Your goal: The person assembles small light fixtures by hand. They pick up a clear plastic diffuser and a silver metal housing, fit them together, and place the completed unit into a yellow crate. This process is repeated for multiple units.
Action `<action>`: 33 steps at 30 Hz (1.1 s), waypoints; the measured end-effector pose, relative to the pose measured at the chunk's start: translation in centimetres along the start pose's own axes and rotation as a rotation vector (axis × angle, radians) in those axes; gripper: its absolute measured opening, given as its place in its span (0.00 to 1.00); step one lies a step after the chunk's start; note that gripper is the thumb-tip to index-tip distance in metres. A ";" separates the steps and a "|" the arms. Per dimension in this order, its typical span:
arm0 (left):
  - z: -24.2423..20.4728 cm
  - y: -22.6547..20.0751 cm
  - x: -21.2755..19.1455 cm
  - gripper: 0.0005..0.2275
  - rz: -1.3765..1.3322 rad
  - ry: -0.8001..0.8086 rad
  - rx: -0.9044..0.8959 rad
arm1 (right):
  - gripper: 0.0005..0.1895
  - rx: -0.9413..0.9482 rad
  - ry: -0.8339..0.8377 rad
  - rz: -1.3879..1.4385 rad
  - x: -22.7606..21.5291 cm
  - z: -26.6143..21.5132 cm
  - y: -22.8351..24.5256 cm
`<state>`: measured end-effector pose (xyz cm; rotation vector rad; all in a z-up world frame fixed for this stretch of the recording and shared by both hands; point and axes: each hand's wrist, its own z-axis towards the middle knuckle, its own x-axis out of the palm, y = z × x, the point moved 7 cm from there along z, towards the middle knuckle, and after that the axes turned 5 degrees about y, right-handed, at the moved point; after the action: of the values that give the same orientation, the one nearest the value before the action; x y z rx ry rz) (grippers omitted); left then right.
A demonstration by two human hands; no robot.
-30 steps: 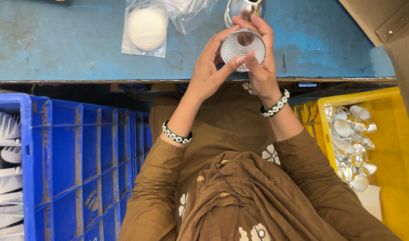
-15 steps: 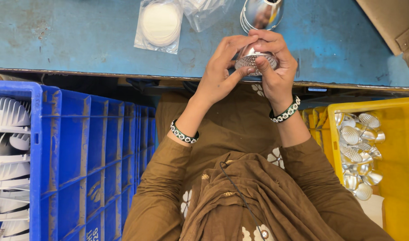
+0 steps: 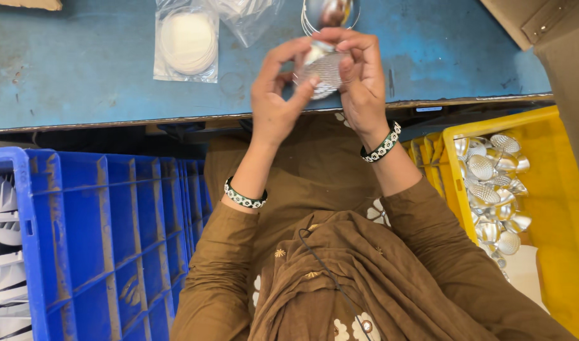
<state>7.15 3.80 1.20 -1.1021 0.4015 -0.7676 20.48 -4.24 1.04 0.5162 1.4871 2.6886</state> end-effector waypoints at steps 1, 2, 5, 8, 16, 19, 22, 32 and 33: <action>0.0 0.0 -0.5 0.18 -0.013 -0.033 0.022 | 0.15 0.032 0.022 -0.019 0.2 0.0 -0.3; 0.0 0.0 -0.9 0.18 -0.026 -0.066 0.044 | 0.15 0.063 0.045 -0.039 0.4 0.0 -0.5; -0.1 -0.6 -1.5 0.16 0.036 -0.097 0.126 | 0.14 0.123 0.072 -0.094 0.7 -0.1 -0.9; -0.1 -1.4 -1.5 0.16 0.105 -0.096 0.155 | 0.13 0.156 0.069 -0.085 0.7 -0.1 -1.1; 0.0 -2.8 0.0 0.13 0.226 -0.055 0.148 | 0.15 0.002 0.054 -0.208 1.0 -0.5 0.1; -0.1 -3.0 -0.1 0.12 0.226 -0.063 0.159 | 0.14 -0.006 0.042 -0.220 0.8 -0.7 -0.1; -0.1 -3.0 -0.3 0.11 0.227 -0.070 0.145 | 0.14 -0.004 0.034 -0.240 0.6 -0.7 -0.4; 0.5 -2.1 -0.6 0.12 0.235 -0.034 0.135 | 0.16 0.061 0.041 -0.238 0.9 -0.3 -0.4; 0.6 -1.9 -0.7 0.12 0.217 -0.019 0.133 | 0.17 0.068 0.060 -0.237 1.1 -0.2 -0.3</action>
<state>6.43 4.22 3.08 -0.9239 0.4398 -0.5825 19.30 -4.01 1.03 0.2453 1.5491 2.4998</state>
